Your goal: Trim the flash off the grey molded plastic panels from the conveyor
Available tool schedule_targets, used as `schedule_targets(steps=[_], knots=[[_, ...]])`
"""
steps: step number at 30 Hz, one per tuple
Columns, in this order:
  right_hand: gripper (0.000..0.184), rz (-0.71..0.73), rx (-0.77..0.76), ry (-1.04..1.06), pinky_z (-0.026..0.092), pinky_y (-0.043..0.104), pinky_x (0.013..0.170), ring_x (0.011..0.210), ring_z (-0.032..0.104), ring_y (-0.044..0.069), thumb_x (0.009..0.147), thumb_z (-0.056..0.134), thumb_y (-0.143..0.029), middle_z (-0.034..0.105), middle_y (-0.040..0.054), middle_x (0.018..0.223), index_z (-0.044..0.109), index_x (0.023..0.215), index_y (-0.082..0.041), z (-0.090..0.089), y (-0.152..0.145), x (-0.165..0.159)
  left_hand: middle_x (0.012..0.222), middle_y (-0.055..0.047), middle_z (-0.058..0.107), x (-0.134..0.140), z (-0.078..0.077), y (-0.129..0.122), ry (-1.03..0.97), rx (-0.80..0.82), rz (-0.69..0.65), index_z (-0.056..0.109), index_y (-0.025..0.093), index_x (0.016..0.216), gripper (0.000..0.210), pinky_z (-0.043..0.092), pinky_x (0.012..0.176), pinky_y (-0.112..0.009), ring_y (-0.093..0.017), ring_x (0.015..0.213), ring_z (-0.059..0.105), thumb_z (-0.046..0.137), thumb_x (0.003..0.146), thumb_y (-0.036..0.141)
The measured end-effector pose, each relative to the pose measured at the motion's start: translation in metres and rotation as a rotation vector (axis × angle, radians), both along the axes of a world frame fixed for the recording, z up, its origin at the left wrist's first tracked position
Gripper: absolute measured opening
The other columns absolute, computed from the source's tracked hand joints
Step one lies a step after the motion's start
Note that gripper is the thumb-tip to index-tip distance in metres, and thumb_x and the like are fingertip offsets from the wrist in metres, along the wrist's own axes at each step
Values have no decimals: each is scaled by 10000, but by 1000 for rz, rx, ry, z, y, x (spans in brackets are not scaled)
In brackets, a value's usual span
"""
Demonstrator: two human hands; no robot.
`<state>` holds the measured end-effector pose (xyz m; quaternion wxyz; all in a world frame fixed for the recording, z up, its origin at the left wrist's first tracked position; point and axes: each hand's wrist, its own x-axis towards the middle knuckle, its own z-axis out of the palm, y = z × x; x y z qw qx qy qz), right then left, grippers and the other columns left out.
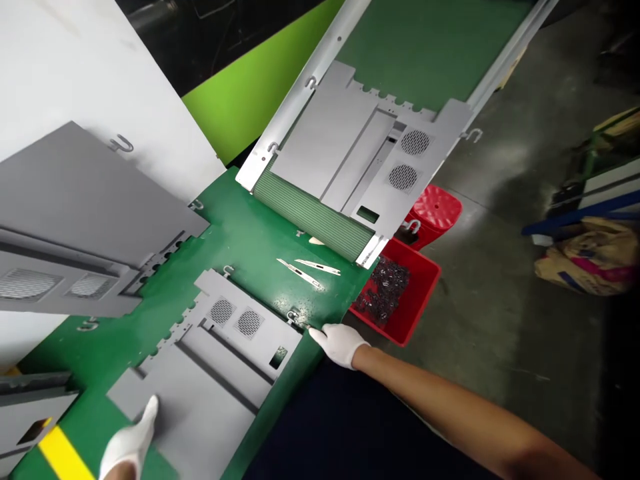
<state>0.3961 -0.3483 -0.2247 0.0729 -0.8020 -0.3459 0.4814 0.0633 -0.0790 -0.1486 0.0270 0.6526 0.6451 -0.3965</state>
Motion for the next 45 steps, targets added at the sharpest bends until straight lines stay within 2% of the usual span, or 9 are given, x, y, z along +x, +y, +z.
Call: schedule_targets(steps=[2,4,9,13,18,25,34,40,45], knots=[[821,37,1,-2,472,406,821,965,687,326,917,129,-761,733,188,981,698,970,-171,-3,8,-5,1065,-170,751,25,-2,10,-99,142,58,717,149,1097,699,572,752,-446,-367,982,705,389,761,667],[839,60,7,-4,483,417,818,969,688,336,905,123,-774,731,194,993,698,977,-167,-6,14,-11,1257,-235,656,69,-3,12,-425,219,-85,642,99,1220,697,544,874,-455,-380,1137,633,373,851,626],[848,69,-4,-38,498,432,790,934,692,333,909,95,-760,722,190,999,690,1021,-166,-8,25,-15,1195,-93,703,203,-26,-17,-953,-260,-674,693,230,1107,533,410,1058,-354,-262,1117,621,342,948,597],[818,85,17,-70,495,422,783,928,685,327,927,109,-728,713,190,1007,682,1035,-154,-8,28,-14,897,-107,735,259,-58,-32,-760,-660,-906,718,227,901,596,445,860,-395,-274,840,655,296,942,645],[807,70,45,-84,486,434,798,945,675,332,939,106,-707,704,196,1014,678,1028,-145,-9,25,-13,713,-58,671,267,-82,-28,-620,-786,-848,645,208,675,651,375,814,-381,-207,681,584,286,920,693],[781,108,52,-84,501,418,792,946,684,320,946,118,-703,710,176,1003,673,1015,-157,-11,30,-11,606,-5,573,266,-86,-27,-636,-812,-811,580,196,634,651,326,820,-361,-150,578,467,287,908,709],[791,211,3,-85,511,453,794,922,702,337,953,107,-693,722,199,995,648,1095,-134,-16,38,-10,675,-9,658,269,-81,-27,-593,-850,-782,639,209,709,595,335,841,-364,-173,657,558,346,899,691],[780,286,23,-117,517,442,772,893,708,334,971,115,-661,726,206,965,656,1080,-110,-15,40,-5,965,11,746,273,-80,-23,-553,-910,-772,717,298,944,396,320,945,-389,-221,892,644,456,891,591],[749,305,35,-120,516,444,788,906,706,331,974,142,-650,727,206,973,661,1059,-117,-14,40,0,995,27,754,275,-87,-18,-535,-960,-682,722,305,1001,329,357,928,-321,-204,948,645,554,842,538]])
